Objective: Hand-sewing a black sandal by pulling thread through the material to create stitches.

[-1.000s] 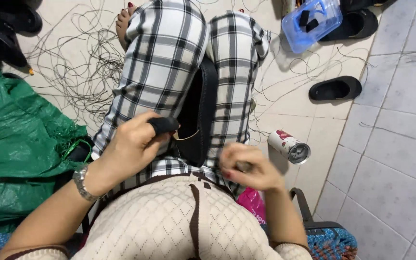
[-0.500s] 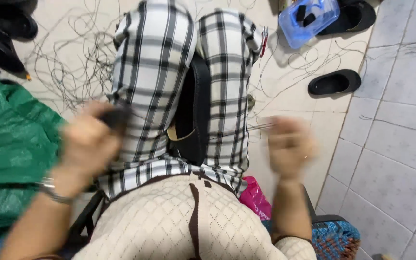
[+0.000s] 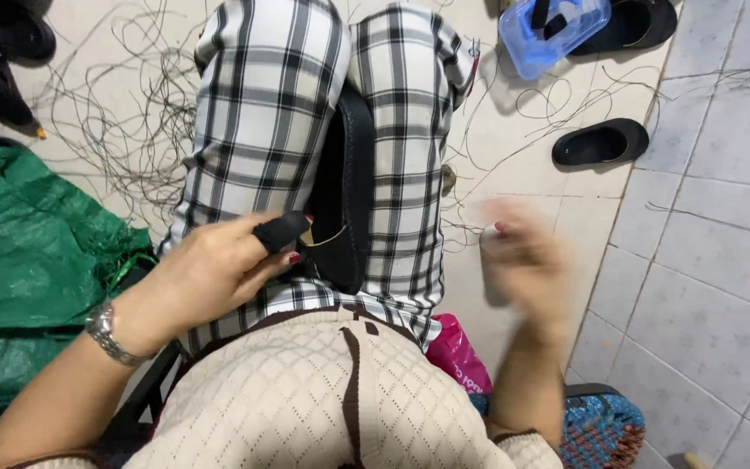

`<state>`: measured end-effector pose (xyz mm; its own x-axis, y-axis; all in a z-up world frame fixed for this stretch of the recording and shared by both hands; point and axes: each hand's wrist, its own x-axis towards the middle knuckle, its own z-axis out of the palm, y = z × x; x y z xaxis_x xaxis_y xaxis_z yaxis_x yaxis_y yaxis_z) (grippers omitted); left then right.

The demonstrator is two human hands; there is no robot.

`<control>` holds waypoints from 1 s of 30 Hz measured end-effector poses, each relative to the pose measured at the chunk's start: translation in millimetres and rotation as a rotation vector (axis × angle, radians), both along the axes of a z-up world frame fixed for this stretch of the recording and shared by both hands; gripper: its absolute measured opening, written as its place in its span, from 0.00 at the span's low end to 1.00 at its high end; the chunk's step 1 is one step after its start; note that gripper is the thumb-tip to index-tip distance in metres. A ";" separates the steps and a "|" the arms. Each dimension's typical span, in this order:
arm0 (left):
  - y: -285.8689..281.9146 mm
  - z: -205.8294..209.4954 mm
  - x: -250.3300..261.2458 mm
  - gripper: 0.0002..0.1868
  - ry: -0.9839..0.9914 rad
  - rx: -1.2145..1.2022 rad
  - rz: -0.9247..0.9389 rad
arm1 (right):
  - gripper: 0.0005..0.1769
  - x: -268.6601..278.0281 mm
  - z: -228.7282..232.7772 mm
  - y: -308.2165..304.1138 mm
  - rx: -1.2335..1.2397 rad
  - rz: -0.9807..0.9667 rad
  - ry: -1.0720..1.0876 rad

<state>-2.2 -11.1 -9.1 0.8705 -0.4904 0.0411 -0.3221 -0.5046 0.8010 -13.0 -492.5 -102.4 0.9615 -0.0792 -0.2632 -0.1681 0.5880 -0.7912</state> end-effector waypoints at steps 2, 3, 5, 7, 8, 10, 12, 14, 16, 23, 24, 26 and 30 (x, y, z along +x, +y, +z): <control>2.4 8.8 -2.0 0.15 0.358 0.328 0.032 | 0.30 12.5 49.6 137.7 -0.919 0.752 -0.449; 7.3 16.6 -2.5 0.15 0.357 0.337 0.028 | 0.30 10.3 51.3 146.9 -0.912 0.745 -0.449; 16.1 29.1 -1.6 0.20 0.846 0.456 -0.072 | 0.11 8.4 55.9 163.8 -1.088 0.855 -0.459; 19.4 23.7 -4.4 0.18 0.982 0.342 -0.093 | 0.08 8.2 48.0 163.2 -0.844 0.861 -0.458; 21.1 20.6 -7.9 0.16 1.117 0.225 -0.115 | 0.07 6.1 44.3 162.9 -0.600 0.860 -0.448; 2.5 1.0 -15.9 0.12 1.029 -0.181 -0.175 | 0.04 8.8 50.6 161.1 -0.483 0.938 -0.355; -14.4 -7.4 -14.8 0.09 0.894 -0.572 -0.224 | 0.02 18.0 48.5 158.4 -0.366 1.011 -0.278; -35.0 -7.9 -7.7 0.11 0.672 -0.814 -0.043 | 0.03 29.7 38.1 148.9 -0.657 0.828 -0.237; -30.7 -5.5 -2.6 0.16 0.270 -0.385 0.038 | 0.03 26.9 48.5 157.6 -0.707 0.796 -0.233; 2.2 -29.3 -42.5 0.29 0.010 0.266 -0.012 | 0.05 23.5 51.1 181.6 -0.767 0.582 -0.239; 5.8 -25.6 -47.2 0.29 0.008 0.267 -0.012 | 0.05 21.7 47.1 187.7 -0.767 0.581 -0.241; 12.1 -18.3 -53.4 0.28 0.514 0.209 -0.133 | 0.04 19.7 38.2 198.5 -0.722 0.511 -0.223; 82.3 -60.4 -69.0 0.13 0.681 -0.190 -0.069 | 0.01 42.6 33.5 153.2 -0.569 0.487 -0.156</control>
<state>-71.2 71.2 -69.5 0.7000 -0.5841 -0.4108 0.2556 -0.3323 0.9079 29.6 -339.3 -68.9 0.9453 0.2804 -0.1668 -0.1652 -0.0296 -0.9858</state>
